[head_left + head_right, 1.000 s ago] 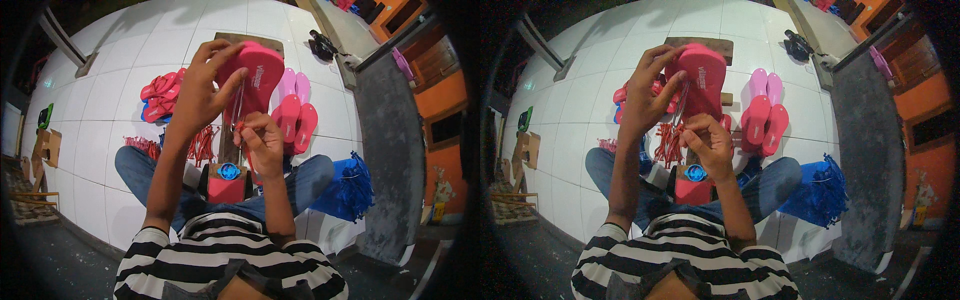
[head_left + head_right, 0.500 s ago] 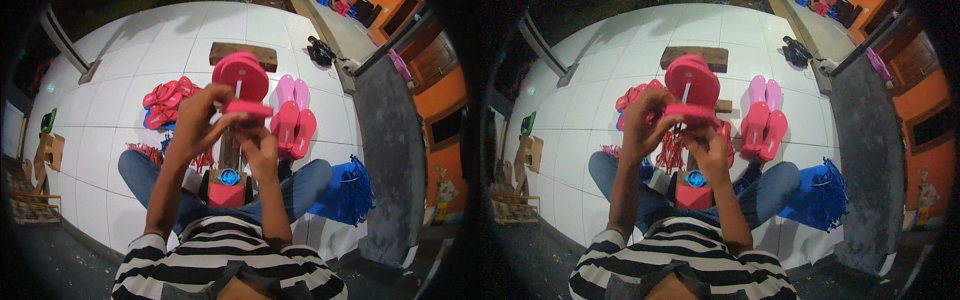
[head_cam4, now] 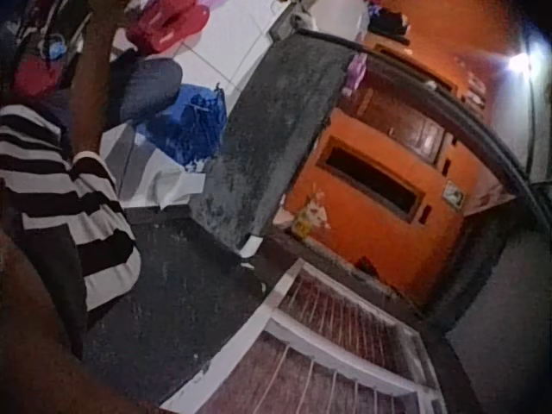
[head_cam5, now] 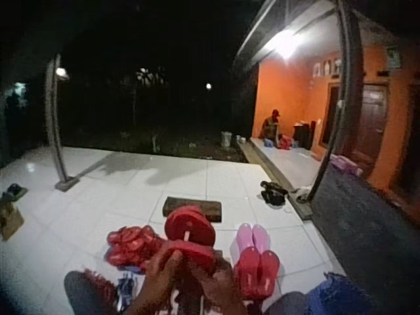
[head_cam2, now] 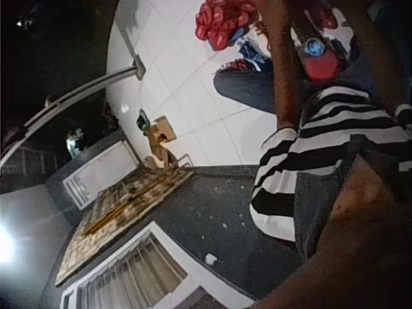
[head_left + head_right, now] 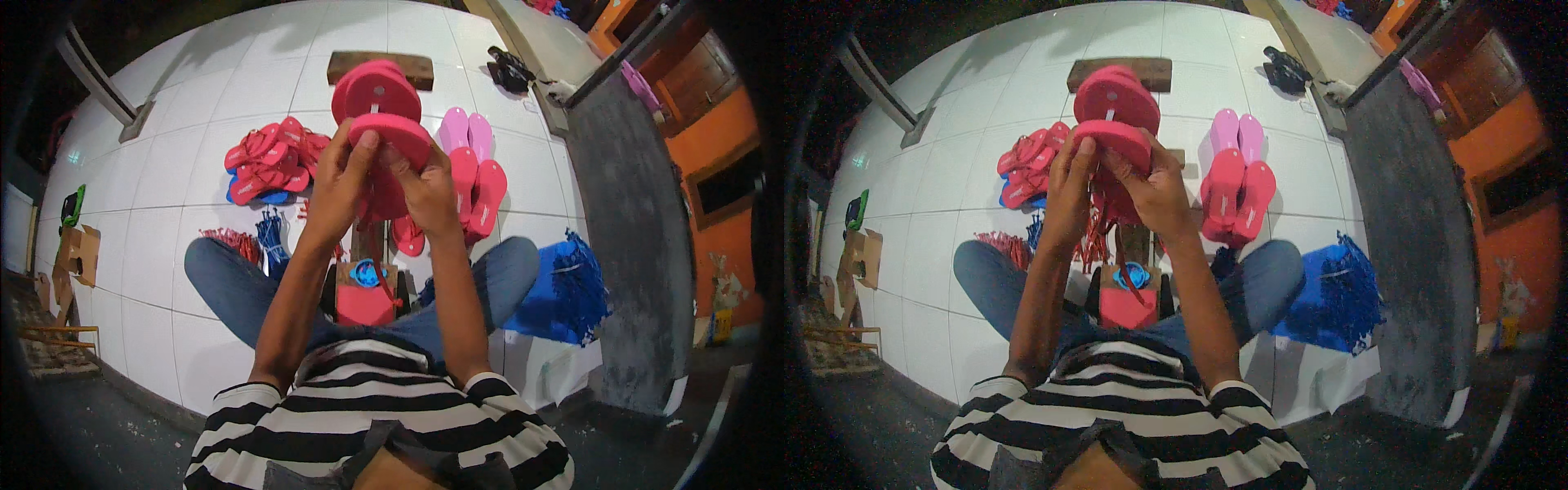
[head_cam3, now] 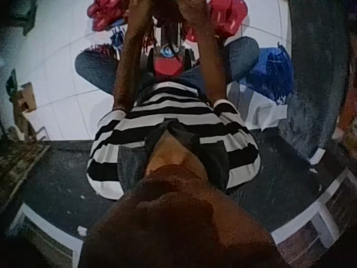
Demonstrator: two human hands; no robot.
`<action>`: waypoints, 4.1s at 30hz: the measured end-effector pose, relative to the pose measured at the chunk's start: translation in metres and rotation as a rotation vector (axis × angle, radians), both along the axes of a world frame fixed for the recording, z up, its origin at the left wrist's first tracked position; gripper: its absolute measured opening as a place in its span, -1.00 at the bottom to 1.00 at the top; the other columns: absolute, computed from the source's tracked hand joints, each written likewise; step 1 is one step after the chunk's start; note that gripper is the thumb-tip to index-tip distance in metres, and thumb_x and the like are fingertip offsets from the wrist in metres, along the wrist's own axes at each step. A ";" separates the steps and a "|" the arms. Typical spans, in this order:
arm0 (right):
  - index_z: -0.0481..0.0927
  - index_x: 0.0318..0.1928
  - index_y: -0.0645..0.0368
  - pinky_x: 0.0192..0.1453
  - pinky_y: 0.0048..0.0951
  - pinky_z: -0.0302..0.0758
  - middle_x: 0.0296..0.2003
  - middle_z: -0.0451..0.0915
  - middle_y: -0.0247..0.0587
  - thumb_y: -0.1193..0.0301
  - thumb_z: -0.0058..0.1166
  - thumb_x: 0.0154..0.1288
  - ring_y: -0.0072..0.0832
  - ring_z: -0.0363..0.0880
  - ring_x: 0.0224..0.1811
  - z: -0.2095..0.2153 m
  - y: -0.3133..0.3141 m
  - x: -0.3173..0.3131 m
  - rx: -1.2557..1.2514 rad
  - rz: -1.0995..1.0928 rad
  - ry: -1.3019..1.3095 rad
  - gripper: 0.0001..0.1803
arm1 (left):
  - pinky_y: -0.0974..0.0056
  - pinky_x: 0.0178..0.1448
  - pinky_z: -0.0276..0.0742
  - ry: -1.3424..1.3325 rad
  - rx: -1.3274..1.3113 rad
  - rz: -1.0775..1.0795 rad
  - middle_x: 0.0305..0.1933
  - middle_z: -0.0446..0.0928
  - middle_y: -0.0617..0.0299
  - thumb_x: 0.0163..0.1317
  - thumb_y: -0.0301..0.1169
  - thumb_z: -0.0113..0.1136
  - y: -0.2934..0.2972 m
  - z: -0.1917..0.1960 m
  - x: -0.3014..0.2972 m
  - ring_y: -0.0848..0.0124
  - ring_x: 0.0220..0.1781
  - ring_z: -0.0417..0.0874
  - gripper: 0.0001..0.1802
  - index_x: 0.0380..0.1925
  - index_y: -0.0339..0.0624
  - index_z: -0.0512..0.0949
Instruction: The person inserts straps into flip-flop soles using a metal tool. They place soles onto a stand and pull plastic straps through the holes.
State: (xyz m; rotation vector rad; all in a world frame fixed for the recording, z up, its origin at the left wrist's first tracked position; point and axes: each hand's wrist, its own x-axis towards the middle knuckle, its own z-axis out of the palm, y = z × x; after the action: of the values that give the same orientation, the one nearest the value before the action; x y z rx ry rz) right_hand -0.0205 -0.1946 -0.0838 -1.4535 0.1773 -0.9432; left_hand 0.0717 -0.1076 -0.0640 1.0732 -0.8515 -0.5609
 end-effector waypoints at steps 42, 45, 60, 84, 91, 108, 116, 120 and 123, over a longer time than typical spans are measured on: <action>0.52 0.08 0.18 0.00 -0.28 0.49 -0.08 0.49 -0.08 0.54 0.26 -0.01 -0.20 0.51 -0.06 -0.058 0.065 -0.054 -0.555 -0.325 0.353 -0.46 | 0.17 0.07 0.45 -0.272 -0.042 -0.173 -0.07 0.51 0.05 0.08 -0.51 0.31 0.077 -0.052 0.013 0.26 -0.09 0.56 -0.65 -0.14 -0.21 0.42; 0.53 0.08 0.19 -0.02 -0.30 0.50 -0.09 0.50 -0.09 0.59 0.25 -0.05 -0.24 0.52 -0.06 -0.032 0.053 -0.047 -0.720 -0.325 0.286 -0.44 | 0.04 0.11 0.39 -0.433 -0.216 -0.186 -0.11 0.50 0.02 -0.07 -0.45 0.41 0.070 -0.042 0.022 0.08 -0.05 0.53 -0.59 -0.30 -0.14 0.35; 0.59 -0.17 0.24 -0.09 -0.34 0.58 -0.19 0.65 -0.09 0.64 0.36 -0.03 -0.26 0.65 -0.18 -0.013 0.044 -0.021 -0.516 -0.469 0.080 -0.65 | 0.08 -0.14 0.53 -0.293 -0.476 -0.066 -0.30 0.53 -0.05 -0.01 -0.40 0.36 0.031 -0.033 0.037 0.11 -0.26 0.58 -0.66 -0.48 -0.17 0.31; 0.41 -0.24 0.24 -0.19 -0.23 0.43 -0.32 0.49 -0.08 0.48 0.22 0.15 -0.25 0.54 -0.28 -0.024 0.009 0.036 -0.097 -0.625 0.531 -0.75 | 0.11 0.42 0.11 -0.555 0.027 0.526 0.41 -0.03 0.02 0.21 -0.48 0.18 -0.034 -0.029 0.062 0.13 0.41 0.11 -0.30 0.31 -0.29 0.10; 0.41 0.13 0.23 -0.26 -0.44 0.52 -0.30 0.52 -0.15 0.40 0.07 0.33 -0.49 0.57 -0.34 -0.168 0.110 -0.022 -0.043 0.164 0.559 -0.61 | 0.11 -0.02 0.42 -1.102 -0.019 -0.052 -0.16 0.57 0.22 0.10 -0.42 0.16 0.067 -0.084 0.048 0.23 -0.09 0.57 -0.92 -0.38 -0.11 0.59; 0.56 0.04 0.40 0.03 -0.56 0.48 -0.16 0.66 -0.15 0.49 0.05 0.39 -0.56 0.59 -0.09 -0.032 0.058 -0.002 0.239 -0.507 0.167 -0.71 | 0.17 -0.30 0.37 -0.878 0.021 0.407 -0.29 0.55 0.20 -0.18 -0.50 0.40 0.015 -0.110 -0.022 0.24 -0.32 0.51 -0.65 -0.28 -0.18 0.60; 0.46 -0.44 0.27 -0.28 -0.59 0.30 -0.50 0.43 -0.35 0.22 -0.21 0.54 -0.66 0.35 -0.37 -0.037 0.053 0.011 0.404 -0.300 -0.018 -0.55 | 0.26 -0.28 0.42 -0.837 -0.051 0.415 -0.34 0.51 0.08 -0.06 -0.54 0.33 0.021 -0.096 -0.013 0.19 -0.31 0.54 -0.80 -0.37 -0.27 0.56; 0.37 -0.53 0.23 -0.29 -0.50 0.18 -0.56 0.28 -0.39 0.08 -0.22 0.52 -0.59 0.21 -0.45 -0.023 0.032 -0.003 0.194 0.089 -0.038 -0.46 | 0.32 -0.19 0.40 -0.436 -0.137 0.478 -0.21 0.50 0.11 0.19 -0.47 0.16 0.026 -0.088 0.016 0.33 -0.26 0.51 -0.79 -0.17 -0.29 0.52; 0.38 -0.53 0.24 -0.29 -0.50 0.18 -0.57 0.29 -0.39 0.05 -0.20 0.51 -0.59 0.20 -0.45 -0.024 0.026 -0.002 0.156 0.300 0.069 -0.44 | 0.37 -0.13 0.39 -0.324 -0.029 0.513 -0.09 0.48 0.13 0.24 -0.44 0.15 0.002 -0.061 0.060 0.41 -0.19 0.48 -0.68 -0.01 -0.29 0.46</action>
State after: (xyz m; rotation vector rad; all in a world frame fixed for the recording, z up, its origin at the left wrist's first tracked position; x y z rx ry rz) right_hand -0.0228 -0.1685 -0.1083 -1.3249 0.0784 -0.6218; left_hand 0.1317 -0.1055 -0.1249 1.3173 -0.8151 0.0579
